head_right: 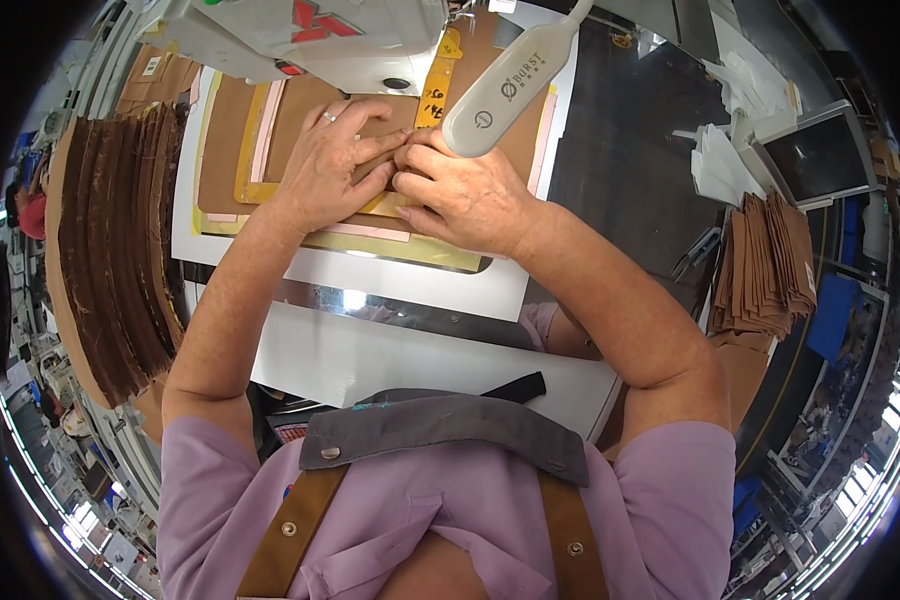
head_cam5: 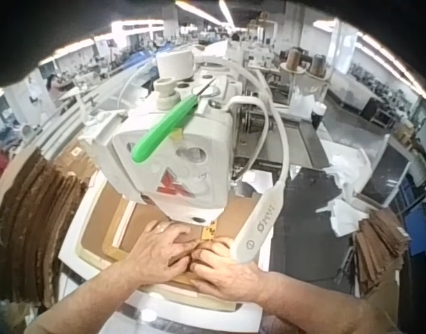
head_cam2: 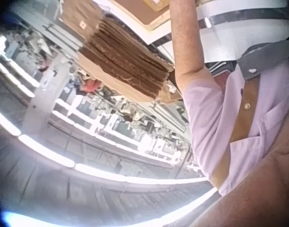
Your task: The recorder uses an industrial sewing machine to stitch leather panels together in a workshop.
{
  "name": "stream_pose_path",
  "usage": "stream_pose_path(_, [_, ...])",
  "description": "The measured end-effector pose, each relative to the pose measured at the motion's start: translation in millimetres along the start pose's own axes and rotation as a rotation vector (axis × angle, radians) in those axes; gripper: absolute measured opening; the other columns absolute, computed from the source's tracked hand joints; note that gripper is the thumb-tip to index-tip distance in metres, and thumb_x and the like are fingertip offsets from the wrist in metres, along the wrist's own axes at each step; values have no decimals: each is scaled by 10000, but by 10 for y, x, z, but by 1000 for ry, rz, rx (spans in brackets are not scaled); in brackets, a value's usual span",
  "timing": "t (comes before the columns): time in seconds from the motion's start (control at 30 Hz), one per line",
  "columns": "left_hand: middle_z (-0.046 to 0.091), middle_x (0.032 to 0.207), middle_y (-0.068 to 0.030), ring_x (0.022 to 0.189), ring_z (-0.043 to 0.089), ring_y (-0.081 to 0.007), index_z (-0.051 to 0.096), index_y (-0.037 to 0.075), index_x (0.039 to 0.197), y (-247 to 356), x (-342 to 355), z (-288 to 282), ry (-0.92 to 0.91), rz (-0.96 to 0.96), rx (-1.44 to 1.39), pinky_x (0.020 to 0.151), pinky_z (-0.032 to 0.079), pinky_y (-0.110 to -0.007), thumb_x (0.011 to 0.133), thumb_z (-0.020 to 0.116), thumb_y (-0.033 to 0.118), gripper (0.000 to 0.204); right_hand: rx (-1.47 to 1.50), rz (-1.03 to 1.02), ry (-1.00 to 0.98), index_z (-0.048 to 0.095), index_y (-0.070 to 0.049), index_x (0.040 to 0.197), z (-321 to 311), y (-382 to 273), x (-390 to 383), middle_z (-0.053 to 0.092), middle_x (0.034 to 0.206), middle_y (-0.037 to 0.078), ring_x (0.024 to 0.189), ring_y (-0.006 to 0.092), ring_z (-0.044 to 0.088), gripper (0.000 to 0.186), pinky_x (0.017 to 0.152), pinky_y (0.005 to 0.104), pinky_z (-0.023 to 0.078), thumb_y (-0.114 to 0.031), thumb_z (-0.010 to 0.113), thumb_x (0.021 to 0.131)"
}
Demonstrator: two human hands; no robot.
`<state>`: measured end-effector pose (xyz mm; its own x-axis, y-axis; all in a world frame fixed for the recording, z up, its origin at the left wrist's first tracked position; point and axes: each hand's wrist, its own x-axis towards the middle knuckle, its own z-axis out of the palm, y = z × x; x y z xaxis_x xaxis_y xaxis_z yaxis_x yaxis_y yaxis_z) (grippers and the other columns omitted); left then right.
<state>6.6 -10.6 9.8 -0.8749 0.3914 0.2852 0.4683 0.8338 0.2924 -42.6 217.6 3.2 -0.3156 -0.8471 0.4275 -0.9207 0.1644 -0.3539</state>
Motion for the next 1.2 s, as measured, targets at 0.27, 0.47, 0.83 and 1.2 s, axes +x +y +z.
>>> stream_pose_path(0.27, [592, 1372, -74, 1278, 551, -261, 702, 120, 1298, 45, 87, -63, -71, -57, 45, 1115, 378, -457, 858, 685, 203, 448, -151, 65, 14, 705, -146, 1019, 17, 101, 6, 630, 1143, 36, 1054, 252, 613, 282, 977, 450, 440, -294, 807, 801])
stream_pose_path(0.47, [656, 1369, -51, 1281, 595, -246, 726, 99, 1240, -149, -70, -95, -30, 19, -62, 1105, 416, -453, 834, 707, 245, 432, -243, 107, 2, 723, -169, 1071, -38, 160, 56, 650, 1135, 35, 1027, 258, 651, 272, 1030, 460, 475, -313, 788, 849])
stream_pose_path(0.83, [710, 1271, -22, 1135, 631, -204, 766, 213, 1216, -299, 132, 3, -83, -111, -35, 1045, 448, -431, 839, 707, 270, 386, -152, 156, 112, 689, -34, 1202, -61, 344, -24, 686, 1231, 118, 1204, 284, 653, 371, 1097, 469, 509, -190, 779, 878])
stream_pose_path(1.2, [729, 913, -155, 908, 634, -276, 782, 261, 1214, -442, 251, 152, 64, -83, 132, 1129, 373, -449, 836, 662, 456, 443, -150, 233, 85, 676, -32, 1250, -56, 521, 3, 662, 1300, 131, 1273, 288, 606, 389, 1121, 457, 474, -197, 729, 902])
